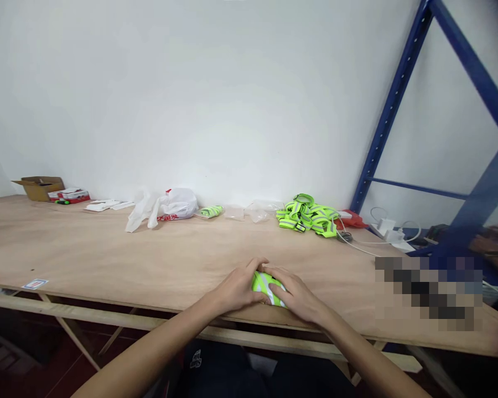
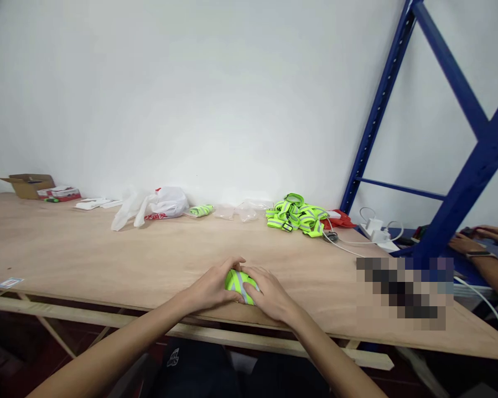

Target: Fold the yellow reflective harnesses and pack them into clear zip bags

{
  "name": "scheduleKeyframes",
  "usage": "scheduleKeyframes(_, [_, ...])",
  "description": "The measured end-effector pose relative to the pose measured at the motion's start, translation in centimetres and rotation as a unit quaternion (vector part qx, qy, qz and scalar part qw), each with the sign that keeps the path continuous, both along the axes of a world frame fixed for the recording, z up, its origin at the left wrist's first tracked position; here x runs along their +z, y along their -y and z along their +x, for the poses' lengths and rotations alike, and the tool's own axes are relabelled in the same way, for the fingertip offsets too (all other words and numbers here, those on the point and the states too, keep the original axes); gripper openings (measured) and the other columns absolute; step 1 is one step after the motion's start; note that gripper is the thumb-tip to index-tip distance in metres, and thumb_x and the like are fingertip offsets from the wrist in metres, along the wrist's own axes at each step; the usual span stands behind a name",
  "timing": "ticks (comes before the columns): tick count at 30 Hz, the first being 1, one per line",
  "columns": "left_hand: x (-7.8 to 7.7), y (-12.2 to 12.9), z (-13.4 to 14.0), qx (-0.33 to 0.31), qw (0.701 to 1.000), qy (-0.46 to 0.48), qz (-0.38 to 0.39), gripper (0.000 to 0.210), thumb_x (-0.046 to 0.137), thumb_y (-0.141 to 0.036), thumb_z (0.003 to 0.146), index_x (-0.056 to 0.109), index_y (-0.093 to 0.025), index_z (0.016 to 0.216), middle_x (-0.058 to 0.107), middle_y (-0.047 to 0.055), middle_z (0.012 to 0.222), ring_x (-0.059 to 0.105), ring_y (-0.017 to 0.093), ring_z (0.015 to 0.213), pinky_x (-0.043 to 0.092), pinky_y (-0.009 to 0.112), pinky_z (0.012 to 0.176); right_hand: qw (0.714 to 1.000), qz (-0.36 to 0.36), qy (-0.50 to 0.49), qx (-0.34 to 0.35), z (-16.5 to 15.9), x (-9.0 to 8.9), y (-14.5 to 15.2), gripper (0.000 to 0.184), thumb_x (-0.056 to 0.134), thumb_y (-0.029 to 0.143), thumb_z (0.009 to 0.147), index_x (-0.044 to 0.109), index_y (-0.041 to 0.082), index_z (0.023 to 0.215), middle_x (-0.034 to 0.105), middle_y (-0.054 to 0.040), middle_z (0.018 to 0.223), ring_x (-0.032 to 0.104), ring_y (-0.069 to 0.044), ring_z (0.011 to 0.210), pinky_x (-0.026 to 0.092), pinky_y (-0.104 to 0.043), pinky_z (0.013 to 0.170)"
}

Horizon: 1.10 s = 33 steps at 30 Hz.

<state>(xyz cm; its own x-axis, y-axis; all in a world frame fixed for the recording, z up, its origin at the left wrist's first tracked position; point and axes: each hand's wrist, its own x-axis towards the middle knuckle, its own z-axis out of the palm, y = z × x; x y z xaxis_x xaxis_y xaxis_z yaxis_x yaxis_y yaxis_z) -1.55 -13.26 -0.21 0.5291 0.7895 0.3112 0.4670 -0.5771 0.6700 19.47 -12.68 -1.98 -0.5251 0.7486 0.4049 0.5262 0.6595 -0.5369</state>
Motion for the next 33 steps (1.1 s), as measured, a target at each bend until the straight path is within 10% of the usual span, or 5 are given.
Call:
scheduleKeyframes(5, [-0.6,-2.2,-0.2,-0.013,0.997,0.058,-0.051,0.093,0.089,-0.024,0.061,0.041,-0.020,0.140,0.059,0.007,0.116,0.059,0.025,0.109,0.047,0.037,0.095,0.999,-0.001,0.036,-0.004,0.1,0.6,0.4,0.073,0.077,0.042,0.077,0.053,0.023,0.144,0.059,-0.0137,0.141,0.057,-0.033,0.127,0.045,-0.048,0.105])
scheduleKeyframes(17, [-1.9,-9.0,1.1,-0.097,0.987,0.095,-0.087,0.091,0.084,-0.046,0.071,0.035,-0.021,0.144,0.054,0.016,0.133,0.058,0.026,0.122,0.050,0.038,0.097,0.999,-0.005,-0.033,-0.034,1.8,0.2,-2.4,0.045,0.068,0.031,0.083,0.067,0.022,0.127,0.070,-0.0105,0.125,0.065,-0.031,0.111,0.050,-0.044,0.095])
scheduleKeyframes(22, [0.7,-15.6,2.5,0.079,0.968,-0.184,0.150,0.056,0.052,-0.049,0.097,0.040,-0.020,0.143,0.053,0.014,0.142,0.058,0.022,0.123,0.050,0.035,0.100,0.994,-0.006,-0.010,-0.107,5.9,0.4,-5.4,0.043,0.067,0.036,0.082,0.070,0.018,0.121,0.070,-0.0125,0.126,0.064,-0.033,0.115,0.046,-0.048,0.102])
scheduleKeyframes(33, [2.3,-29.4,4.4,0.206,0.889,-0.379,0.151,0.034,0.053,-0.023,0.092,0.060,-0.019,0.125,0.013,0.009,0.167,0.022,0.038,0.145,0.036,0.056,0.108,0.975,-0.006,0.012,-0.220,10.4,-1.4,-6.9,0.057,0.066,0.044,0.080,0.064,0.017,0.129,0.065,-0.0144,0.133,0.059,-0.034,0.122,0.043,-0.049,0.107])
